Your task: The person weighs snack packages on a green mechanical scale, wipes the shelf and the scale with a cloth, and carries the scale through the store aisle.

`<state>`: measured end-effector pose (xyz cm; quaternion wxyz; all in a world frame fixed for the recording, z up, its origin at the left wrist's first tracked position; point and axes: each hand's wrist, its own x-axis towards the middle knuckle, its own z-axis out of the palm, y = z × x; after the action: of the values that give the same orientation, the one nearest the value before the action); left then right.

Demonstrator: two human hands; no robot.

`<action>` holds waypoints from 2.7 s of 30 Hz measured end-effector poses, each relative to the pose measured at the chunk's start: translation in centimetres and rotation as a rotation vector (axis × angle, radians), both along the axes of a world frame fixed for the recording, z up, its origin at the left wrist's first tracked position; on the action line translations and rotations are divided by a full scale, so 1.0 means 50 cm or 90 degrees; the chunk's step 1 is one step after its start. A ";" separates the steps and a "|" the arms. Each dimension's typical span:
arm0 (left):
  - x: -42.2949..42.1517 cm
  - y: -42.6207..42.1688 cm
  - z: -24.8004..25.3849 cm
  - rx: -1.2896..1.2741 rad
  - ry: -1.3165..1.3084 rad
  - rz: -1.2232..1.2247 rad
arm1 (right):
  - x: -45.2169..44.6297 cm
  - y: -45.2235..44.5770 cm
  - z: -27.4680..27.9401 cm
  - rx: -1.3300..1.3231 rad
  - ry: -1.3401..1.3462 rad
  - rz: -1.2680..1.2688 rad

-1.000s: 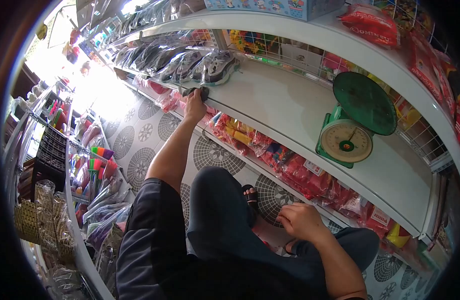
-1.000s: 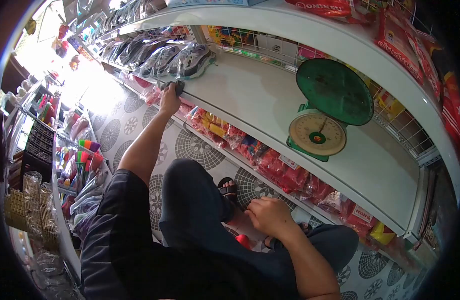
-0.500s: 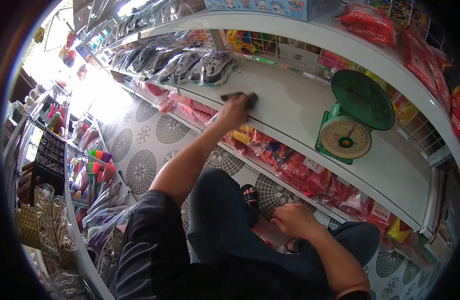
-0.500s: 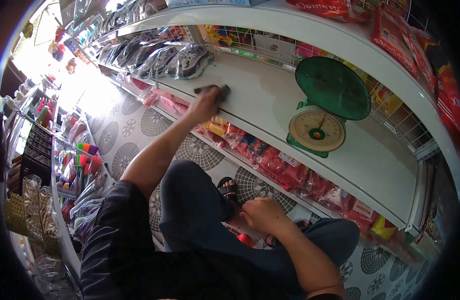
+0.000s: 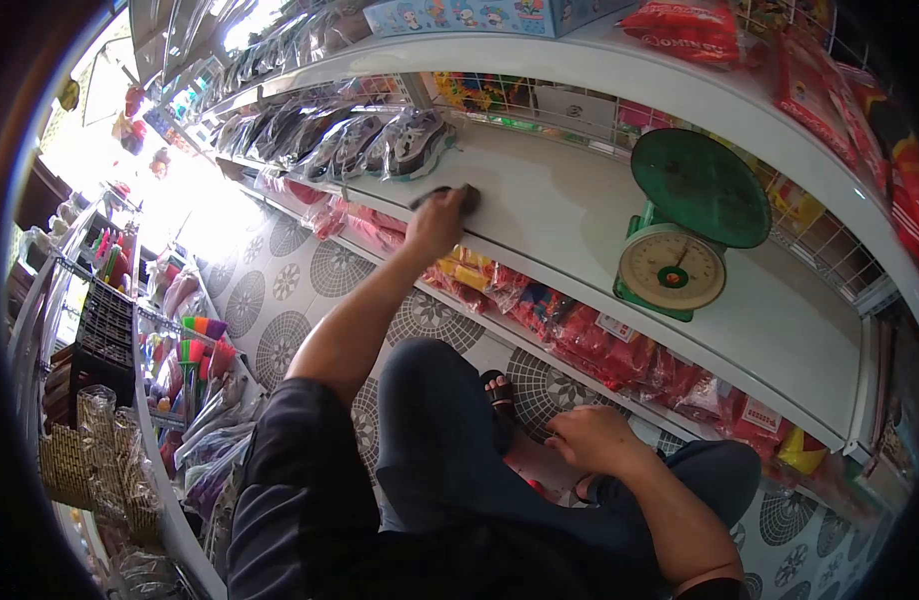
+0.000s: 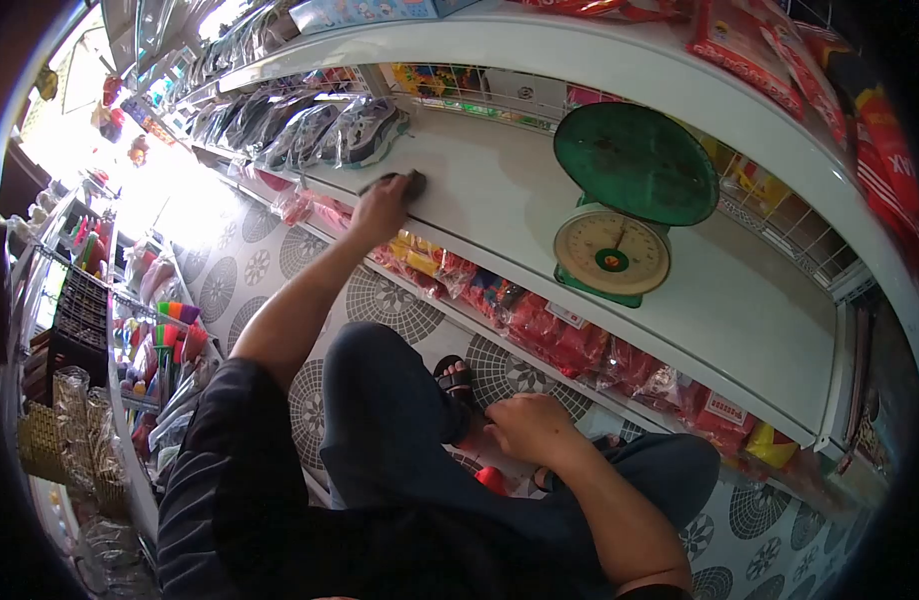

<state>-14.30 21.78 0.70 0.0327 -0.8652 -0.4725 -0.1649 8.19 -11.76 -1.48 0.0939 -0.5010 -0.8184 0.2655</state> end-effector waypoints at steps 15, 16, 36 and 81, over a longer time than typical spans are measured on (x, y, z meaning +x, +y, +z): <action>0.055 -0.133 0.024 -0.056 -0.070 -0.100 | 0.002 0.000 0.004 -0.019 0.009 0.001; 0.077 -0.119 0.021 -0.059 -0.073 -0.104 | -0.002 0.003 0.003 -0.038 -0.011 0.017; 0.330 -0.123 -0.004 -0.129 -0.096 -0.374 | -0.012 0.004 -0.010 -0.228 -0.185 0.066; 0.401 -0.252 0.249 -0.896 -1.009 -0.326 | 0.066 -0.012 0.020 -0.132 -0.156 -0.041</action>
<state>5.74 9.19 13.14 -0.8189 -0.4106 -0.1537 -0.3703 11.48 -12.35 -0.47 -0.0499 -0.5628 -0.7753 0.2822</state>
